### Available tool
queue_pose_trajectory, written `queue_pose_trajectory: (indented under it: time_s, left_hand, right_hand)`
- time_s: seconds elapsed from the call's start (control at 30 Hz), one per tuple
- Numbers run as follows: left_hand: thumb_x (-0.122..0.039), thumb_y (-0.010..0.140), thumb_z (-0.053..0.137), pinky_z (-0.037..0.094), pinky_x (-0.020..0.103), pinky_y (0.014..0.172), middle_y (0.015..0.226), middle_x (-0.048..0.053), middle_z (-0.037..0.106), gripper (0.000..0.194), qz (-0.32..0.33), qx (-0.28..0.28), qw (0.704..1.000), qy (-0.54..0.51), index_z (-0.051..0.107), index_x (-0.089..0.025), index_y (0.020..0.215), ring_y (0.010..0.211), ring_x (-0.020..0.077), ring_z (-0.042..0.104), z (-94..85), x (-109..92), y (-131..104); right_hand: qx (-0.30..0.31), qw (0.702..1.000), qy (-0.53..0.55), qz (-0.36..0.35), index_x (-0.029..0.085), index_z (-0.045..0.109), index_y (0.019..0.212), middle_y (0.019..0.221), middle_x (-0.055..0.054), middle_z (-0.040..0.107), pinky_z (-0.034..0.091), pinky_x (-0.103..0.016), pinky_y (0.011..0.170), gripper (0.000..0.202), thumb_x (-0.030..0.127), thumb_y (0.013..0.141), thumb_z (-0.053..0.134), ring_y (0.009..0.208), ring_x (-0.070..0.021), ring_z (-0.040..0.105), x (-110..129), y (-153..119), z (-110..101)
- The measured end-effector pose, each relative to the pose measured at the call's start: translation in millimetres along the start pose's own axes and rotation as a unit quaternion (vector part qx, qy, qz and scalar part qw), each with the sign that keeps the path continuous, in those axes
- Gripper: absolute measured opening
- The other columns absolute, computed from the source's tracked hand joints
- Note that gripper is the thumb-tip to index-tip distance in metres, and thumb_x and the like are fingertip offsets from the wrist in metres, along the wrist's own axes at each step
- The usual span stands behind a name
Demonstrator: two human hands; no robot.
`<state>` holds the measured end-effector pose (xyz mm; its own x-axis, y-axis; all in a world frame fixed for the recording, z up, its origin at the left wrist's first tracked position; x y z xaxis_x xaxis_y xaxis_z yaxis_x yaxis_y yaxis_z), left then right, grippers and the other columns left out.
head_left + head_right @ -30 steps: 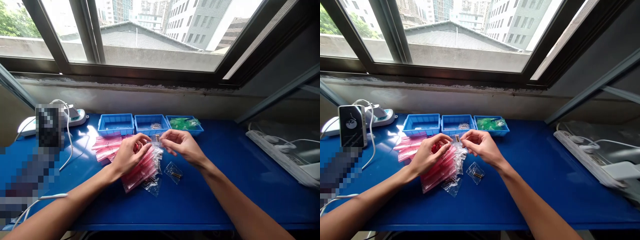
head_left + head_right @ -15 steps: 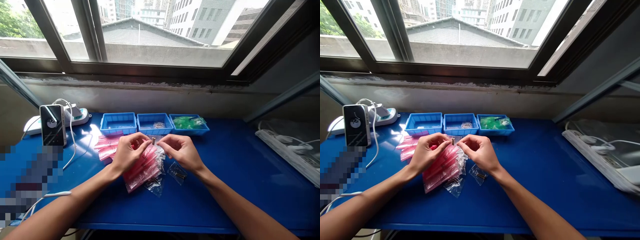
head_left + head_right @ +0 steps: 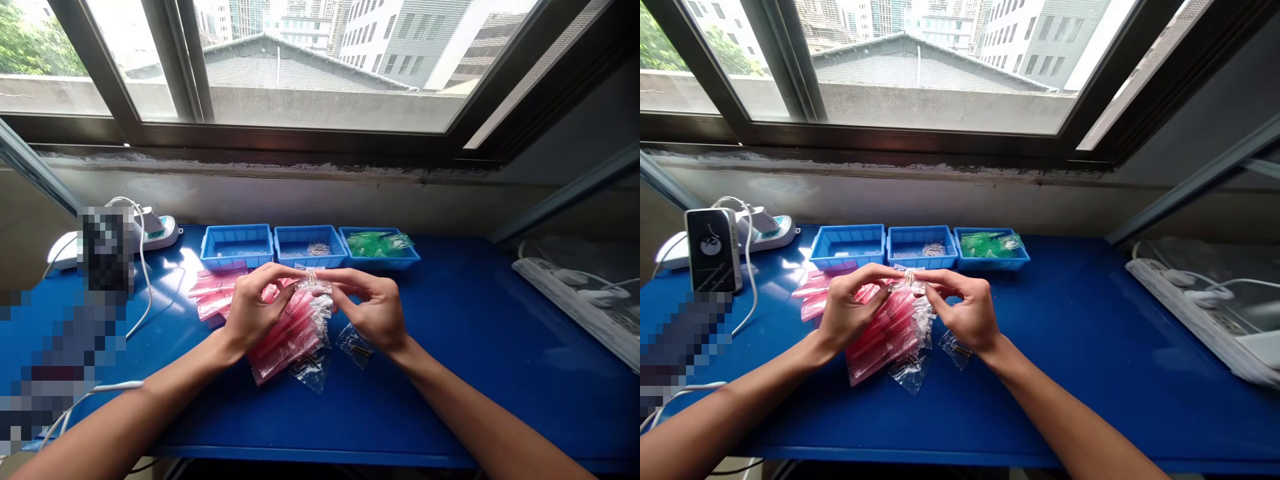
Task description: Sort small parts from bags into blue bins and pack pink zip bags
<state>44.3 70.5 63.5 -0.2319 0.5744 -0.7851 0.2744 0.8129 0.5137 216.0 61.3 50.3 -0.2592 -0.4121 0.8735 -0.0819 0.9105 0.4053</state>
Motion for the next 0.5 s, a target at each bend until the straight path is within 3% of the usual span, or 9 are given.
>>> queue_pose_trajectory:
  time_s: [0.13, 0.5]
  left_hand:
    - [-0.010, 0.097, 0.063, 0.064, 0.030, 0.083, 0.107, 0.008, 0.081, 0.021, 0.054, -0.022, 0.998, -0.002, 0.078, -0.018, 0.109, 0.101, 0.0198, 0.075, -4.5, -12, -2]
    - [-0.010, 0.096, 0.062, 0.063, 0.031, 0.079, 0.102, 0.008, 0.081, 0.021, 0.068, -0.030, 0.997, 0.026, 0.077, -0.017, 0.108, 0.094, 0.0191, 0.075, -5.8, -14, -3]
  right_hand:
    - [-0.016, 0.996, -0.063, -0.068, 0.023, 0.083, 0.115, 0.109, -0.006, 0.084, 0.069, -0.034, 0.069, 0.026, 0.020, 0.093, 0.070, 0.079, -0.0234, 0.082, 16, -4, -4]
    - [-0.022, 0.990, -0.097, -0.099, 0.026, 0.084, 0.112, 0.101, -0.004, 0.085, 0.068, -0.035, 0.065, 0.023, 0.023, 0.093, 0.071, 0.072, -0.0237, 0.081, 25, -5, -6]
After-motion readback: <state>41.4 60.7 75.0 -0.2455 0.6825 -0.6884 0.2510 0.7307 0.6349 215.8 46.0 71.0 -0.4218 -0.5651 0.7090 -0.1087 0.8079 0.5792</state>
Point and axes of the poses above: each hand's wrist, its own y-axis towards the middle knuckle, its own z-axis out of the palm, x = y × z, the point moved 10 cm from there along y, towards the middle knuckle
